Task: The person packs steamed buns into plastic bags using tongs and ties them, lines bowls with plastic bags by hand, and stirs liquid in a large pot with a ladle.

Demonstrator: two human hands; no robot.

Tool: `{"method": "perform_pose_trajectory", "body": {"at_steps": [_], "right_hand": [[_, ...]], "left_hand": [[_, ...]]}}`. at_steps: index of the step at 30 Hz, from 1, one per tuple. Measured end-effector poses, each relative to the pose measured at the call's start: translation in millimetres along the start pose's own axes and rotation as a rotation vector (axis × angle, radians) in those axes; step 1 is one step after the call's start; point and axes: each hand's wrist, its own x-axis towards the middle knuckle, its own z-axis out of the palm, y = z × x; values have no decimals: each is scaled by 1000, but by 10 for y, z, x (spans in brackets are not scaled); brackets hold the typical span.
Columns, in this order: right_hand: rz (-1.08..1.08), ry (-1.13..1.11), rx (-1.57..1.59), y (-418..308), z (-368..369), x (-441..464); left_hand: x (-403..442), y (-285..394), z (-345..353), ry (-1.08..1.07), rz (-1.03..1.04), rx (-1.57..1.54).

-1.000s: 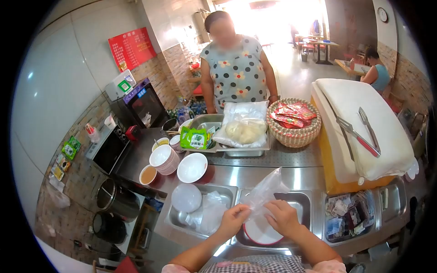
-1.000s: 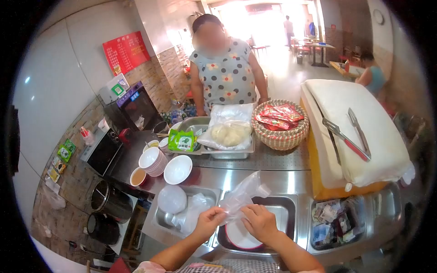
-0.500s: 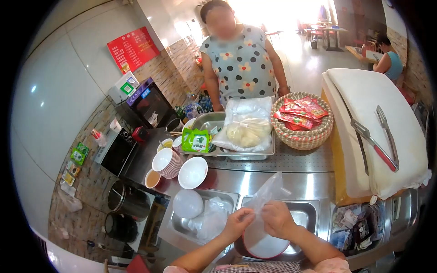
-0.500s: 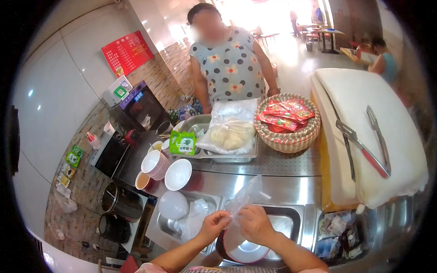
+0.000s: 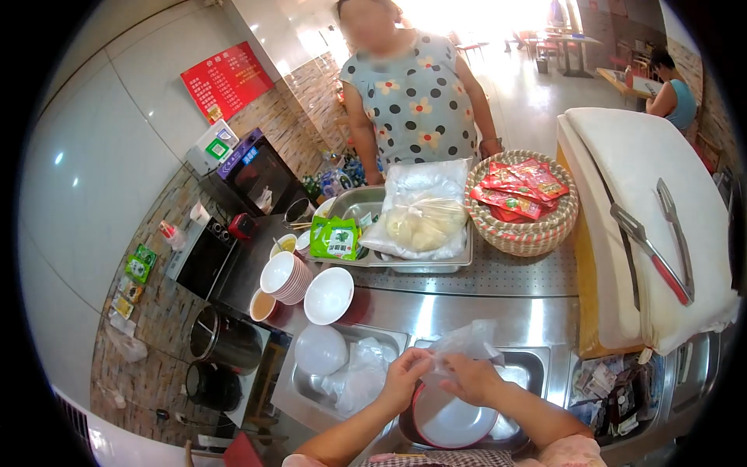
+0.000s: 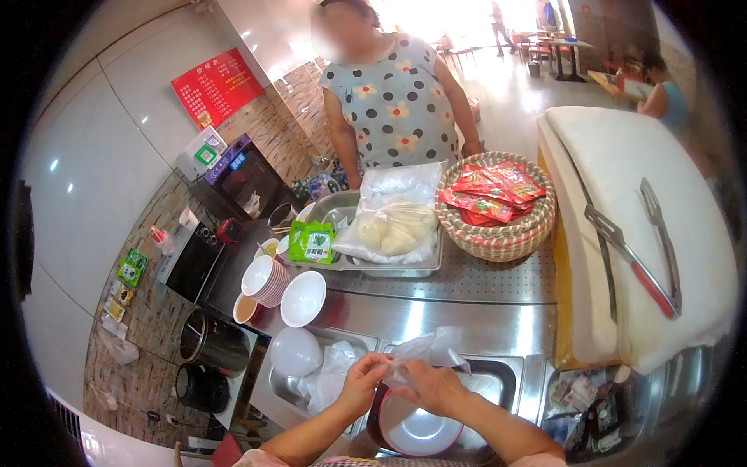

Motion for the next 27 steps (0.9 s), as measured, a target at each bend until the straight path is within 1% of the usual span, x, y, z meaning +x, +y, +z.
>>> {"method": "perform_pose_trajectory", "body": {"at_steps": [2,5,8,10,11,14,17,18,21,22,25,26,27], "right_hand": [[102,-74,-32,22,-11,22],[137,-91,-155,11,-5,31],[165,-148,-342,-14,-31,54],[129,-156,-389,90,-20,61],[111,-161,-414,133,-23,50],[52,26,-461,104,-127,2],[-80,457,-207,74,-258,-6],[-80,504,-209,38,-312,-14],[-93,620,-265,-152,-554,-58],[-99,645,-316,-223,-642,-108],[-55,726,-548,-522,-1021,-334],[-42,733,-637,-638,-1142,-406],[10,754,-715,-713,-1270,-467]], "left_hand": [[24,-11,-6,-9,-8,-48],[39,-9,4,-10,-1,-54],[36,-13,21,25,22,15],[51,34,17,84,12,75],[64,40,-15,117,48,113],[169,-42,-237,190,130,216],[244,-83,-349,258,321,569],[262,-42,-354,273,522,799],[364,-79,-484,134,875,1212],[407,-102,-505,31,938,1238],[522,-335,-616,-276,704,1536],[614,-478,-691,-334,809,1496],[647,-484,-671,-399,807,1497]]}}
